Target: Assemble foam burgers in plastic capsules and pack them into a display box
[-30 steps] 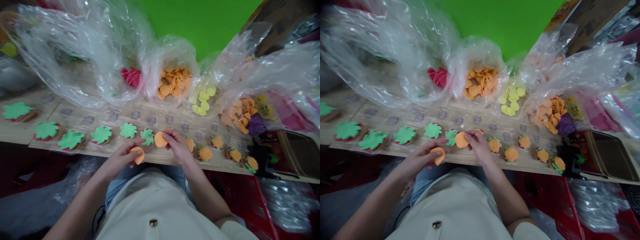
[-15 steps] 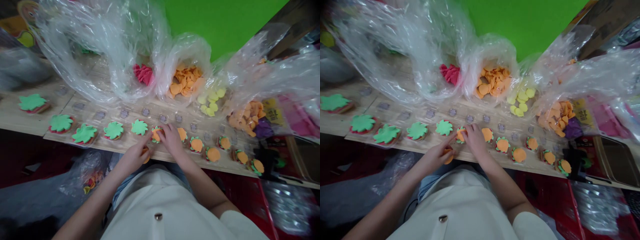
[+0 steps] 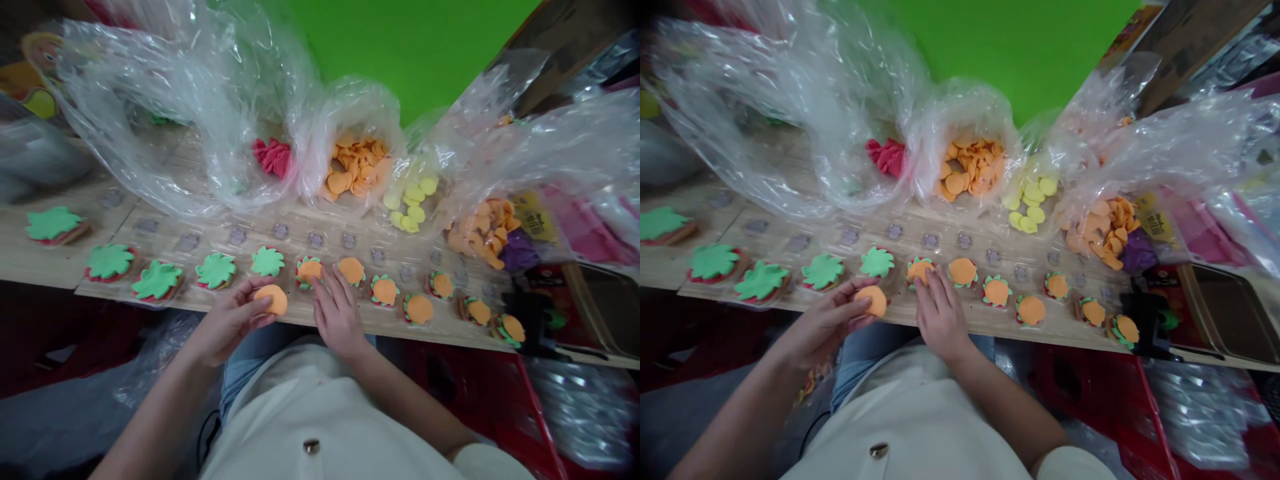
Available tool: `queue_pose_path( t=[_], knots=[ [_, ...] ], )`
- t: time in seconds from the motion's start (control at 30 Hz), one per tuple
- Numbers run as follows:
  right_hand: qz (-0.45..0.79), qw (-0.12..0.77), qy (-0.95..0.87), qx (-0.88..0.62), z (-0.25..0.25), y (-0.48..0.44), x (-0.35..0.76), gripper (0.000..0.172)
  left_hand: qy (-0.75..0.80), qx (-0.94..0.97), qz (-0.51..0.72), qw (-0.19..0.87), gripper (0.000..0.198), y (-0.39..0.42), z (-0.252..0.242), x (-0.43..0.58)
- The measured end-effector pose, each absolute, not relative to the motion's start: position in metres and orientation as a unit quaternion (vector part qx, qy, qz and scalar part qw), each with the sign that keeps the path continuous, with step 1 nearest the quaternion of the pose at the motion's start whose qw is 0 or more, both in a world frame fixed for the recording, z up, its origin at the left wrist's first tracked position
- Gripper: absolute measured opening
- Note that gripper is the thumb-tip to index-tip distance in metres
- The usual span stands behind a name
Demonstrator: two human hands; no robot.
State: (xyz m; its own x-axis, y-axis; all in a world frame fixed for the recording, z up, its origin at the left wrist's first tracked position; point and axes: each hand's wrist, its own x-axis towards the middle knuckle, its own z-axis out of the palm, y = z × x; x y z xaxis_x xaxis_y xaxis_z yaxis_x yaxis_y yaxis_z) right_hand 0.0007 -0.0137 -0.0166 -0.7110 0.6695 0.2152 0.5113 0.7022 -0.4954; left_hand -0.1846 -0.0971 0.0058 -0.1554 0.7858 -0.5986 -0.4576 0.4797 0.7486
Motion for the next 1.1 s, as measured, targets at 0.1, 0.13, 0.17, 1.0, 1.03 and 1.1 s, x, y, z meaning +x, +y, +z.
queue_pose_path(
  t=[0.1,0.13,0.17,1.0,1.03,1.1],
  knots=[
    [0.444,0.222,-0.786,-0.369,-0.011,-0.019,-0.012,0.039,0.59,0.091,0.524,0.607,0.032,-0.093,0.007,-0.181],
    [0.53,0.21,-0.728,-0.382,-0.011,-0.019,-0.02,0.037,0.597,0.097,0.533,0.592,0.032,-0.092,0.006,-0.178],
    [0.6,0.198,-0.669,-0.392,-0.012,-0.018,-0.027,0.034,0.606,0.107,0.539,0.575,0.032,-0.09,0.005,-0.176],
    [0.279,0.168,-0.887,-0.327,-0.026,0.038,-0.106,0.02,0.742,0.615,0.257,0.073,0.047,-0.114,-0.038,-0.198],
    [0.265,0.177,-0.889,-0.329,-0.023,0.037,-0.102,0.021,0.737,0.629,0.239,0.069,0.049,-0.113,-0.041,-0.196],
    [0.239,0.188,-0.893,-0.332,-0.018,0.033,-0.092,0.023,0.732,0.644,0.213,0.063,0.052,-0.11,-0.046,-0.193]
  ],
)
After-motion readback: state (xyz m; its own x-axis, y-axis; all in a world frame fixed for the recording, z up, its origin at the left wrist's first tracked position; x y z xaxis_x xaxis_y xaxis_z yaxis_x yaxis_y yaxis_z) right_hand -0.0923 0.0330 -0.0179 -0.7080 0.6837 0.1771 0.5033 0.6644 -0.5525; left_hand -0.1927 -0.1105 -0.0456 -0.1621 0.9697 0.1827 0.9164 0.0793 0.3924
